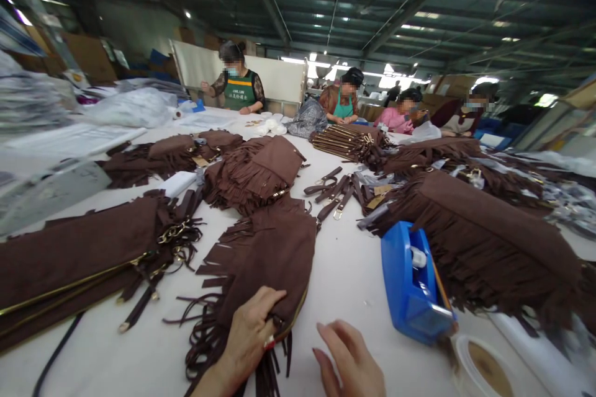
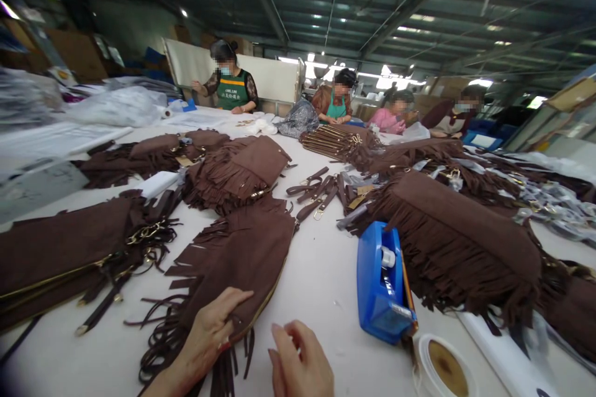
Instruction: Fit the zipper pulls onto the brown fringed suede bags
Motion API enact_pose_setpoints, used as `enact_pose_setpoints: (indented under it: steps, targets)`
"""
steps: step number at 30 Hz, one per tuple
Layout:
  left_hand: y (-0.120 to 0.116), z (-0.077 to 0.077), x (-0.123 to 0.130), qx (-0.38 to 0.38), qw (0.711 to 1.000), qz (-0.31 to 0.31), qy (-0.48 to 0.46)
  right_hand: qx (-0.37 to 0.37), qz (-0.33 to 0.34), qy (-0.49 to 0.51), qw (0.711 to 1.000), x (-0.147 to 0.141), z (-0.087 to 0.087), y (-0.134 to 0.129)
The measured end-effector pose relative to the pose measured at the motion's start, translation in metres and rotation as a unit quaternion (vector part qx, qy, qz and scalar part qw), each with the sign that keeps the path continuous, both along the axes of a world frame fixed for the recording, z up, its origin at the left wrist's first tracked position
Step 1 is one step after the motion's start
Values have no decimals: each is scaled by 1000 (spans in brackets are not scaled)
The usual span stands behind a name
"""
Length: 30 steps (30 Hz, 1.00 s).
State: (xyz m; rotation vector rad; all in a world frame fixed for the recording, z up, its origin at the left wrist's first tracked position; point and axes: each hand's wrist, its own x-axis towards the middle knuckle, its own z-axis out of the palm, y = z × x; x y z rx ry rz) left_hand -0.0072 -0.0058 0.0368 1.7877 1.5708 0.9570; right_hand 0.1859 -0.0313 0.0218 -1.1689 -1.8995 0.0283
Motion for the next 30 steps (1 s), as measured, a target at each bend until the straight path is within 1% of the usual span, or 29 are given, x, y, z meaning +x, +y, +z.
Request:
enact_pose_setpoints:
  steps: [2, 4, 6, 8, 10, 12, 14, 15, 17, 19, 22, 24, 25, 26, 27, 28, 30]
  targets:
    - [1, 0, 1, 7, 1000, 3, 3, -7, 33, 18, 999, -28, 5, 12]
    - [1, -1, 1, 12, 1000, 4, 3, -12, 60, 19, 998, -43, 9, 20]
    - [1, -2, 1, 19, 1000, 4, -3, -3, 107, 11, 994, -47, 12, 25]
    - [-1, -1, -1, 24, 1000, -3, -15, -4, 166, 19, 986, -43, 16, 28]
    - [-5, 1, -3, 31, 999, -20, -31, -39, 198, 60, 978, -38, 19, 29]
    - [-8, 2, -4, 57, 996, -49, -52, -96, 184, 132, 969, -37, 20, 29]
    - [-10, 1, -2, 84, 990, -66, -88, -155, 147, 219, 952, -41, 19, 28]
    - [-10, 1, 1, 80, 988, -66, -111, -182, 129, 266, 938, -45, 18, 28]
    - [-9, 0, 8, 46, 985, -61, -156, -228, 99, 358, 900, -51, 18, 28]
    - [-7, -2, 15, 24, 983, -58, -175, -277, 84, 443, 849, -56, 18, 29]
    - [-4, -9, 23, 75, 983, -64, -158, -342, 88, 542, 763, -56, 20, 32]
    - [-2, -15, 25, 99, 983, -57, -141, -370, 108, 574, 722, -53, 19, 34]
    - [-2, -18, 25, 101, 984, -51, -137, -381, 125, 578, 711, -51, 18, 35]
    - [-2, -20, 25, 99, 985, -43, -135, -391, 143, 571, 708, -48, 17, 35]
    - [-2, -21, 26, 97, 985, -36, -135, -396, 158, 556, 713, -46, 15, 35]
    - [-2, -22, 26, 95, 986, -30, -137, -392, 163, 536, 729, -44, 14, 35]
    - [-3, -21, 28, 93, 985, -19, -142, -362, 147, 488, 780, -41, 13, 34]
